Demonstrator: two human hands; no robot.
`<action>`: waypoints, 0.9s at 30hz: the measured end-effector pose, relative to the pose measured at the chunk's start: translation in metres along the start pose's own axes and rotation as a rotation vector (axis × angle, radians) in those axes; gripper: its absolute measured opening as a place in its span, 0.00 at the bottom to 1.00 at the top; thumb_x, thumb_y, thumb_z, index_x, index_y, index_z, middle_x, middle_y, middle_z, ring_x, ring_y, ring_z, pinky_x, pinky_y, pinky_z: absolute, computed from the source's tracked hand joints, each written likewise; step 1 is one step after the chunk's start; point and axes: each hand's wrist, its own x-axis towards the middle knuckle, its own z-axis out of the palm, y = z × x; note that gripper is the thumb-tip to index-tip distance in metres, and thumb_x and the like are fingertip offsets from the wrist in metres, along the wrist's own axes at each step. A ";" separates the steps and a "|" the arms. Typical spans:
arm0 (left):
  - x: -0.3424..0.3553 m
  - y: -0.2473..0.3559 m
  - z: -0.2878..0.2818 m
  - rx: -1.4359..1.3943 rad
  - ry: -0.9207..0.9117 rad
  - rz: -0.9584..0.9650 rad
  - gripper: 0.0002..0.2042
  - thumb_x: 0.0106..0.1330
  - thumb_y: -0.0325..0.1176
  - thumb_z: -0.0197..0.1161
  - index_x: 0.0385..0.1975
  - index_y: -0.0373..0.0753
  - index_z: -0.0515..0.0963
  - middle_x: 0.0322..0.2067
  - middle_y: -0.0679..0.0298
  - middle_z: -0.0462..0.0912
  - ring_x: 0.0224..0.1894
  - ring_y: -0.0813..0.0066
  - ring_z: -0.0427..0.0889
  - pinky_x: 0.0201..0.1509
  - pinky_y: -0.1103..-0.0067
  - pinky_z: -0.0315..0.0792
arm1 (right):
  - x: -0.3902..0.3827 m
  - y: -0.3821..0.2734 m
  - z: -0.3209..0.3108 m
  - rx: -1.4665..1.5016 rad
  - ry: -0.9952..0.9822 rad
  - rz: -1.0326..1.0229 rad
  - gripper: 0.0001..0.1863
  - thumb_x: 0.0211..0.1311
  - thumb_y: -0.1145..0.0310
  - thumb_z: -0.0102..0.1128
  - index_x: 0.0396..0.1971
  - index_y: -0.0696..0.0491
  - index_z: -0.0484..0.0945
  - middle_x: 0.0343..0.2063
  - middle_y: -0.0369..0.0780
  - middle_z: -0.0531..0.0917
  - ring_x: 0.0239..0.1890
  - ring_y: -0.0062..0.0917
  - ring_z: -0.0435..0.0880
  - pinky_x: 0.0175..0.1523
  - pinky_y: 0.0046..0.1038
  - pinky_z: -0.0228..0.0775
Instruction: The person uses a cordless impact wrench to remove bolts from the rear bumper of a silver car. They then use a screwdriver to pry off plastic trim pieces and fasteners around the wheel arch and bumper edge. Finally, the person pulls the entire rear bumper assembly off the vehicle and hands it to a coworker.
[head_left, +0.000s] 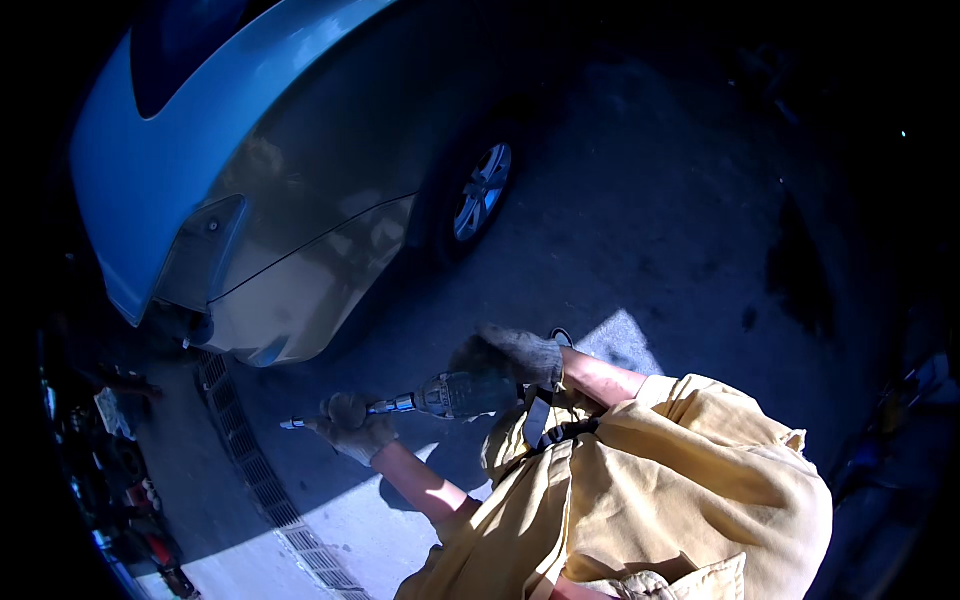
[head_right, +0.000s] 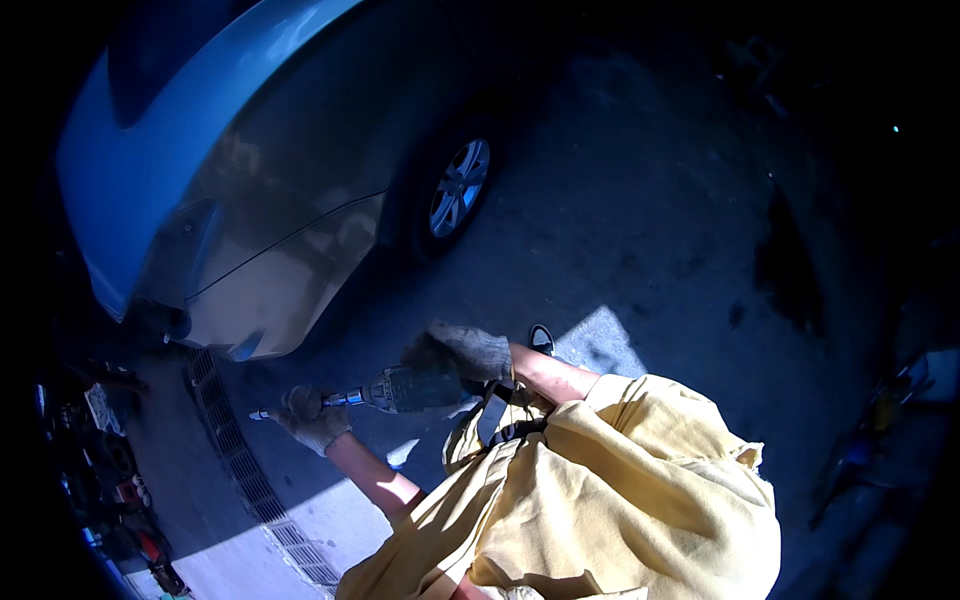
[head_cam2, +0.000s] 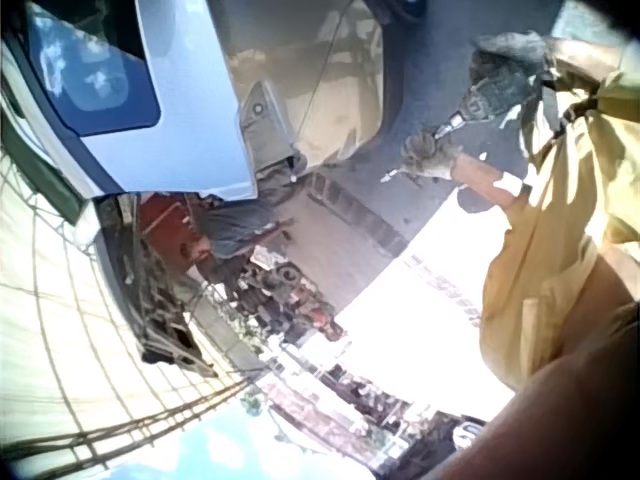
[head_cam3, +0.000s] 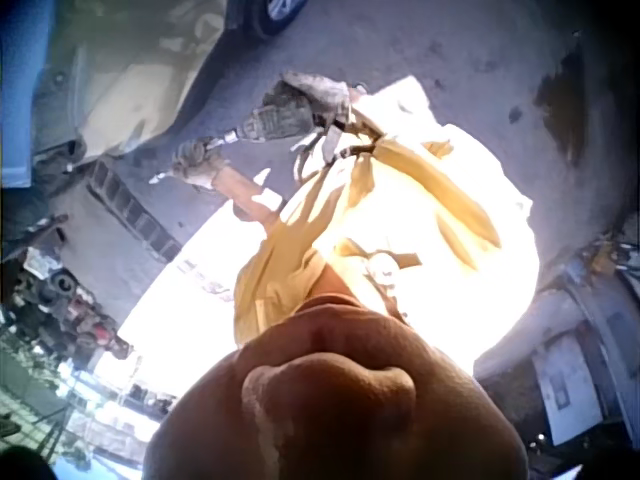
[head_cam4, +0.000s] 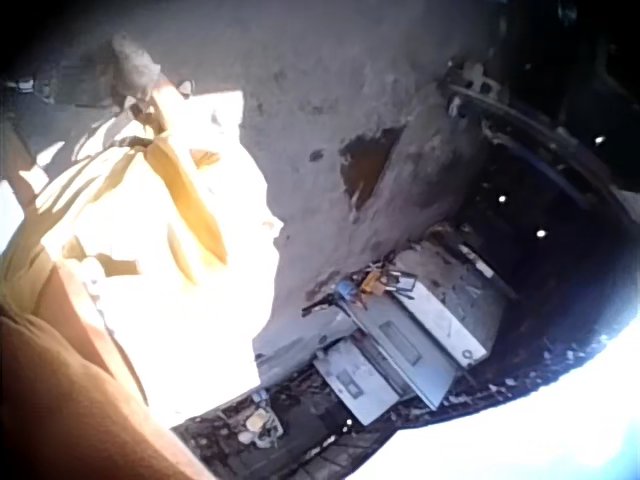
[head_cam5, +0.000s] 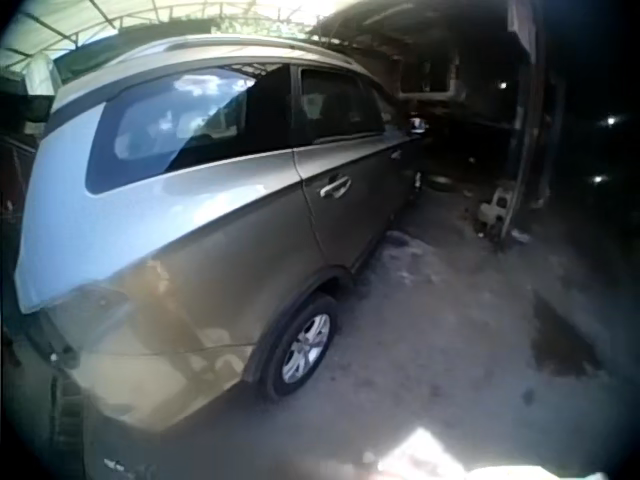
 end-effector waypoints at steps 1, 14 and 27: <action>0.002 -0.003 0.003 0.012 0.028 -0.006 0.23 0.69 0.56 0.49 0.16 0.50 0.57 0.09 0.77 0.51 0.10 0.88 0.47 0.12 0.86 0.44 | 0.001 0.007 -0.016 -0.150 0.006 -0.035 0.25 0.67 0.56 0.52 0.53 0.61 0.72 0.52 0.45 0.77 0.54 0.29 0.75 0.61 0.29 0.64; 0.000 -0.017 -0.001 0.000 -0.078 -0.006 0.24 0.69 0.55 0.49 0.14 0.50 0.58 0.08 0.77 0.50 0.09 0.87 0.43 0.10 0.86 0.42 | 0.018 0.058 -0.042 -0.871 -0.107 -0.100 0.21 0.53 0.64 0.70 0.47 0.51 0.78 0.41 0.37 0.83 0.40 0.19 0.79 0.47 0.25 0.73; -0.025 -0.065 0.010 -0.135 -0.216 -0.164 0.23 0.72 0.49 0.47 0.11 0.52 0.56 0.07 0.77 0.50 0.09 0.86 0.42 0.11 0.85 0.42 | -0.015 0.030 -0.095 -0.950 -0.188 -0.207 0.22 0.55 0.66 0.68 0.50 0.53 0.76 0.43 0.38 0.82 0.44 0.23 0.80 0.51 0.26 0.72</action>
